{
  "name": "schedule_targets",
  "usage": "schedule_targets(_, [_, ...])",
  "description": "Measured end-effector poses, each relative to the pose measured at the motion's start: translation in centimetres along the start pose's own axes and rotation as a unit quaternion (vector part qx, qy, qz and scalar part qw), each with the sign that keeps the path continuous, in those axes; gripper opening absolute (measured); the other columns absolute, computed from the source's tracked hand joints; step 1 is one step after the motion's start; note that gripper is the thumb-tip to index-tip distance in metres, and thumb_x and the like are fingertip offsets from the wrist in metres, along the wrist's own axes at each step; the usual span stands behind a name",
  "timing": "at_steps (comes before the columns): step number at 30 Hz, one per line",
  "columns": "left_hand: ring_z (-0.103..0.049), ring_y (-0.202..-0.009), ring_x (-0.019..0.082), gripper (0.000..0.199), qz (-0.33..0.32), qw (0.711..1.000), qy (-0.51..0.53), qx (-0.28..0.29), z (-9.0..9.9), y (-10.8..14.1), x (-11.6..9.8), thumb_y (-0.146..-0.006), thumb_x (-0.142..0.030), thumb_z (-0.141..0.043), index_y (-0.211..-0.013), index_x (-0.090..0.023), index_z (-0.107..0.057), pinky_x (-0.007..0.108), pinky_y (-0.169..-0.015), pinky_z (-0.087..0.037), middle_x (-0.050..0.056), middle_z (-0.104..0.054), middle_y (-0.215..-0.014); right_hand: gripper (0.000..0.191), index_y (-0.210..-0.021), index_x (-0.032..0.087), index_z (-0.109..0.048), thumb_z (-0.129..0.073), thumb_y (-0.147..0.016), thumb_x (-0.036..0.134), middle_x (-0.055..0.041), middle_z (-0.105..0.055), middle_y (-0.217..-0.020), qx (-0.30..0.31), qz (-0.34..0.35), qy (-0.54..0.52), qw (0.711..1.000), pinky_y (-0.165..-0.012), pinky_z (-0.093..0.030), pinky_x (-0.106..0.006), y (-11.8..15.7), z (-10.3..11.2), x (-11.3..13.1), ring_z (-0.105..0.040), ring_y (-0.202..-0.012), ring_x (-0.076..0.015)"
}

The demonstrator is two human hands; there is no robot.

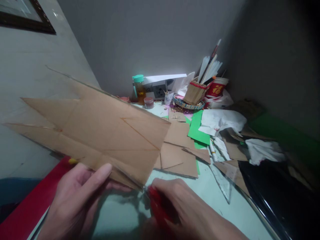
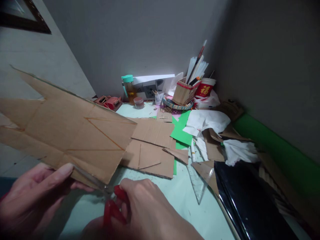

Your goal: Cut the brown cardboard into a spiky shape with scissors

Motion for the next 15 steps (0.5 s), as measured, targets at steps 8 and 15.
schedule_targets(8, [-0.068, -0.062, 0.028, 0.053, 0.028, 0.999, 0.017, 0.037, -1.3, 0.4, -0.1, -0.052, -0.066, -0.093, -0.086, -0.029, -0.077, 0.032, -0.050, -0.054, 0.006, -0.072, -0.068, 0.012, -0.078, 0.020, -0.061, -0.062, -0.067, 0.016, 0.0034, -0.057, -0.066, -0.032, 0.064, 0.005, 0.997, -0.059, -0.039, -0.024, -0.7, -0.4, 0.1, -0.046, -0.060, -0.0122])
schedule_targets(15, [-0.045, -0.041, 0.013, 0.061, 0.036, 0.999, -0.016, -0.010, -0.3, 0.0, 0.2, -0.041, -0.075, -0.094, -0.060, -0.027, -0.061, 0.024, -0.044, -0.051, -0.005, -0.053, -0.045, 0.011, -0.082, 0.020, -0.065, -0.063, -0.072, 0.018, 0.0044, -0.053, -0.062, -0.028, 0.059, -0.021, 0.998, -0.053, -0.035, -0.023, -0.6, -0.9, 0.2, -0.044, -0.056, -0.0110])
Point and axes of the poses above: each hand's wrist, its own y-axis away from the middle knuckle, its own z-axis out of the back of the hand, x = y × z, the point moved 7 cm from there along -y, towards the middle knuckle
